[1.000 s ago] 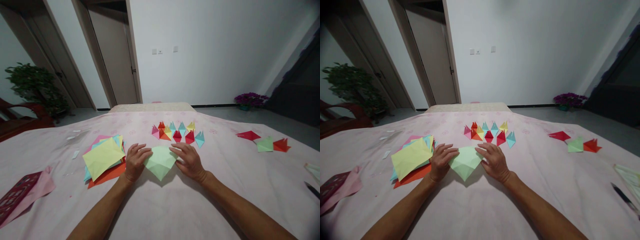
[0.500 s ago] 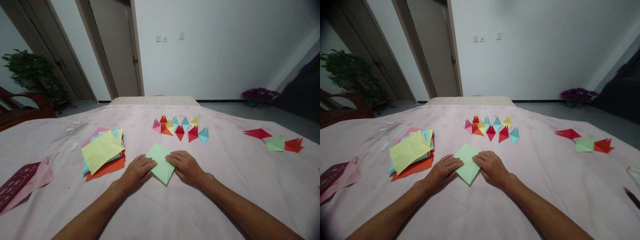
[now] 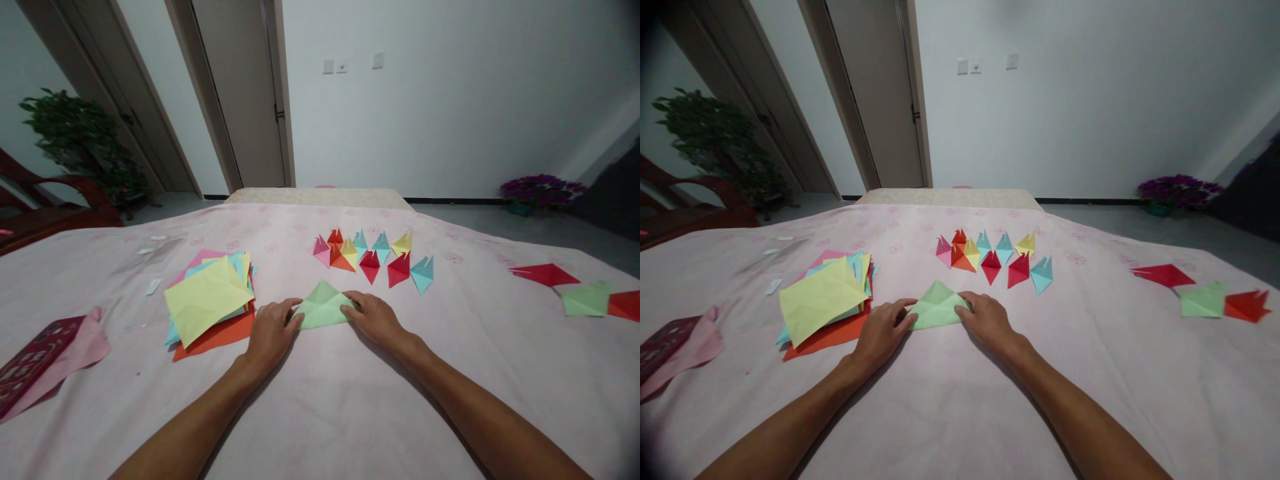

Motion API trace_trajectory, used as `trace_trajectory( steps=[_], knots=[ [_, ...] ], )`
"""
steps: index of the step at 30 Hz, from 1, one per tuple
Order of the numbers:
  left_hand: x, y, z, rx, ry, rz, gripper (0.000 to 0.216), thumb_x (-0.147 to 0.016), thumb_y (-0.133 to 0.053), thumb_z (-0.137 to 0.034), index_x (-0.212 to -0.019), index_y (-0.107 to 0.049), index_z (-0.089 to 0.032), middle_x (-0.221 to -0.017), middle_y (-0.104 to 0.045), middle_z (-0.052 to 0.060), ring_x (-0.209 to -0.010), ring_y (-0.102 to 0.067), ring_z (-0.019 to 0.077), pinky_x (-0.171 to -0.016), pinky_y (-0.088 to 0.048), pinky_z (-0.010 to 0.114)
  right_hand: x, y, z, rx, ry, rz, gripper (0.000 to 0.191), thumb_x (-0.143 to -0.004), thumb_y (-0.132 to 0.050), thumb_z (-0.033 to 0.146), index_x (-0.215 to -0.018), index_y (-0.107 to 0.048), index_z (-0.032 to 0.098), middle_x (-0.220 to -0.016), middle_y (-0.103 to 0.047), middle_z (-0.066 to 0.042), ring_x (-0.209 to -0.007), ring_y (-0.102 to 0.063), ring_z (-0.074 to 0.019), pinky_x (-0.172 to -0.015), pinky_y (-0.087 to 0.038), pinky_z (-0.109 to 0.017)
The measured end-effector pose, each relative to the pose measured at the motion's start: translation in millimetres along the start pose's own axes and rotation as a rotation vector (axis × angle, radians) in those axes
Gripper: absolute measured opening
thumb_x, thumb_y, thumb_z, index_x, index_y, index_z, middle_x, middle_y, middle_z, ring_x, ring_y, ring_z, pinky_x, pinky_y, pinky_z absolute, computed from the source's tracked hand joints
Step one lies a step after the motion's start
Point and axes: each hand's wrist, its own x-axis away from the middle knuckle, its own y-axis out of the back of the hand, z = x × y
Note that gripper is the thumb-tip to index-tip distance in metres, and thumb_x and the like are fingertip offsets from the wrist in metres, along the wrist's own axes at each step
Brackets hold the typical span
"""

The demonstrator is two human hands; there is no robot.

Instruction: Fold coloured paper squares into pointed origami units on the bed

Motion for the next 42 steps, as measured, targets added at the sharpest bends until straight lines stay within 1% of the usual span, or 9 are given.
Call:
trace_trajectory(
  steps=[5,8,13,20,23,30,35,38,42],
  knots=[
    [1,-7,5,-0.146,-0.142,-0.139,0.036,-0.087,-0.062,-0.026,-0.122,-0.061,-0.020,-0.089,-0.070,0.006,-0.083,-0.062,0.0243,-0.079,-0.047,0.040,-1,-23,-7,0.127,0.111,-0.230,0.037,-0.090,-0.055,0.031,-0.126,-0.062,0.025,-0.110,-0.072,-0.007,-0.095,-0.066,-0.0253,-0.080,-0.047,-0.036],
    [1,-14,8,-0.153,-0.310,-0.207,0.035,-0.090,-0.056,-0.019,-0.125,-0.059,-0.022,-0.114,-0.067,0.012,-0.106,-0.060,0.0277,-0.090,-0.048,0.046,1,-27,-8,0.173,0.158,-0.281,0.036,-0.090,-0.056,0.030,-0.125,-0.061,0.025,-0.108,-0.071,-0.008,-0.095,-0.064,-0.0258,-0.082,-0.048,-0.039],
    [1,-24,6,-0.048,-0.627,0.055,0.038,-0.098,-0.042,-0.015,-0.132,-0.055,-0.026,-0.134,-0.061,0.009,-0.129,-0.053,0.0218,-0.104,-0.047,0.043,5,-20,2,0.278,0.226,-0.337,0.033,-0.090,-0.059,0.024,-0.122,-0.062,0.023,-0.113,-0.067,-0.012,-0.105,-0.058,-0.0293,-0.089,-0.046,-0.045],
    [11,-15,-2,-0.129,-0.598,0.243,0.061,-0.097,-0.047,-0.038,-0.152,-0.028,-0.022,-0.157,-0.034,0.013,-0.145,-0.030,0.0247,-0.118,-0.027,0.047,16,-20,11,0.221,0.581,-0.010,0.054,-0.097,-0.050,0.034,-0.148,-0.039,0.021,-0.150,-0.045,-0.009,-0.142,-0.035,-0.0229,-0.119,-0.026,-0.047],
    [11,-12,8,-0.186,-0.557,0.228,0.060,-0.098,-0.043,-0.043,-0.153,-0.025,-0.025,-0.159,-0.029,0.011,-0.147,-0.025,0.0244,-0.118,-0.025,0.047,18,-20,-1,0.255,0.502,0.017,0.061,-0.098,-0.044,0.042,-0.153,-0.029,0.019,-0.157,-0.032,-0.012,-0.146,-0.028,-0.0243,-0.119,-0.025,-0.050],
    [1,-17,36,-0.211,-0.357,0.095,0.061,-0.098,-0.042,-0.046,-0.150,-0.033,-0.015,-0.155,-0.034,0.019,-0.145,-0.029,0.0279,-0.115,-0.027,0.053,11,-10,-33,0.254,0.253,-0.023,0.062,-0.096,-0.045,0.048,-0.149,-0.037,0.016,-0.156,-0.032,-0.015,-0.146,-0.026,-0.0270,-0.118,-0.022,-0.053],
    [6,-15,33,-0.085,-0.411,-0.055,0.058,-0.086,-0.065,-0.041,-0.138,-0.049,-0.021,-0.151,-0.042,0.017,-0.144,-0.033,0.0297,-0.112,-0.030,0.057,14,-4,-34,-0.166,0.200,-0.160,0.035,-0.078,-0.068,0.037,-0.110,-0.070,0.023,-0.135,-0.061,-0.010,-0.134,-0.047,-0.0278,-0.111,-0.033,-0.053],
    [10,-7,20,-0.002,-0.487,-0.146,0.036,-0.079,-0.071,-0.027,-0.114,-0.064,-0.023,-0.140,-0.055,0.013,-0.138,-0.041,0.0303,-0.111,-0.030,0.060,20,2,-25,-0.379,0.165,-0.266,0.010,-0.073,-0.069,0.030,-0.077,-0.070,0.022,-0.115,-0.071,-0.008,-0.125,-0.054,-0.0288,-0.106,-0.038,-0.051],
    [13,11,-15,0.284,-0.362,-0.123,0.006,-0.083,-0.062,-0.024,-0.084,-0.067,-0.020,-0.105,-0.072,0.007,-0.112,-0.062,0.0261,-0.101,-0.044,0.051,27,32,-9,-0.512,0.096,-0.296,0.017,-0.077,-0.065,0.036,-0.077,-0.069,0.020,-0.090,-0.074,-0.006,-0.096,-0.067,-0.0261,-0.089,-0.050,-0.044]
  ],
)
